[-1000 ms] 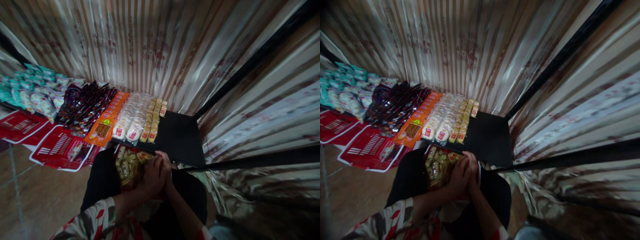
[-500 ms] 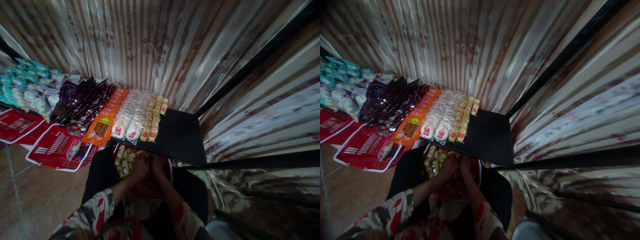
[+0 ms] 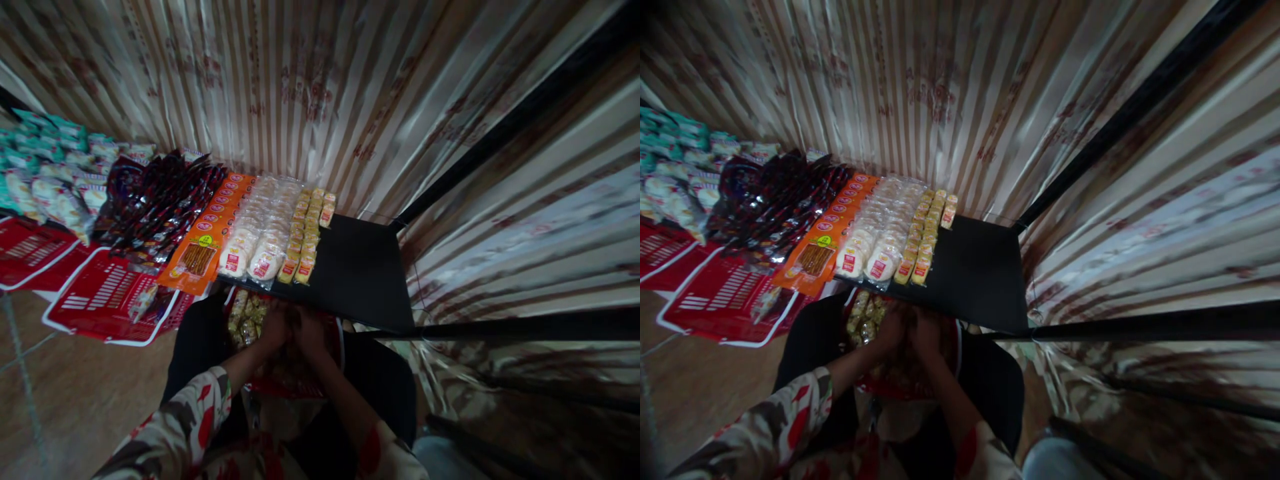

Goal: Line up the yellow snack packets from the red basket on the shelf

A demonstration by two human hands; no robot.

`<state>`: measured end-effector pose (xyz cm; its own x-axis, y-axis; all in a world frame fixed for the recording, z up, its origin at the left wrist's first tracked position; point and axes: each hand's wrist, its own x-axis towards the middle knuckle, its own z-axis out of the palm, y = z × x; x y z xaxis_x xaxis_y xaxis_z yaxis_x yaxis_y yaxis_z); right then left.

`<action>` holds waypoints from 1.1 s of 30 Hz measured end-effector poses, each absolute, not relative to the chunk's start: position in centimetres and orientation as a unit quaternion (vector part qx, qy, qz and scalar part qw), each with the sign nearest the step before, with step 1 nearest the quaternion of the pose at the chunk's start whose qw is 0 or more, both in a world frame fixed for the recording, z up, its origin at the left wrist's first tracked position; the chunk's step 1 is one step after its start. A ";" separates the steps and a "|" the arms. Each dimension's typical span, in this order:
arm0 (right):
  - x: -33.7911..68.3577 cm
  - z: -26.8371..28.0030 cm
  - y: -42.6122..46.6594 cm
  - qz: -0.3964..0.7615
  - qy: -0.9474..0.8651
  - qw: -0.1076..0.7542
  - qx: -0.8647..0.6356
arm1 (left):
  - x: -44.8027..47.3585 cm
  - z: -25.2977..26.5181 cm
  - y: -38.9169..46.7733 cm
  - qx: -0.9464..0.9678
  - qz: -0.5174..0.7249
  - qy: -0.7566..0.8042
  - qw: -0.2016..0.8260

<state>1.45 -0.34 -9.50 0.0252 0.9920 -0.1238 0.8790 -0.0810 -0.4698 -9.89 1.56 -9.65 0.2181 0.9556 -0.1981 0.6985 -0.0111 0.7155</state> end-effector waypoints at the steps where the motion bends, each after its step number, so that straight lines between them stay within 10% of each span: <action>1: 1.5 -8.8 -0.8 0.216 -0.671 0.148 -0.693 | -10.0 -9.4 1.3 0.689 0.180 0.603 0.358; 22: 5.6 -3.0 -3.1 0.456 -0.456 0.494 -0.583 | -7.1 -1.0 -1.0 0.672 0.279 0.543 0.419; 33: 9.2 -1.2 1.7 0.391 -0.436 0.538 -0.607 | -1.8 2.1 1.3 0.646 0.300 0.585 0.388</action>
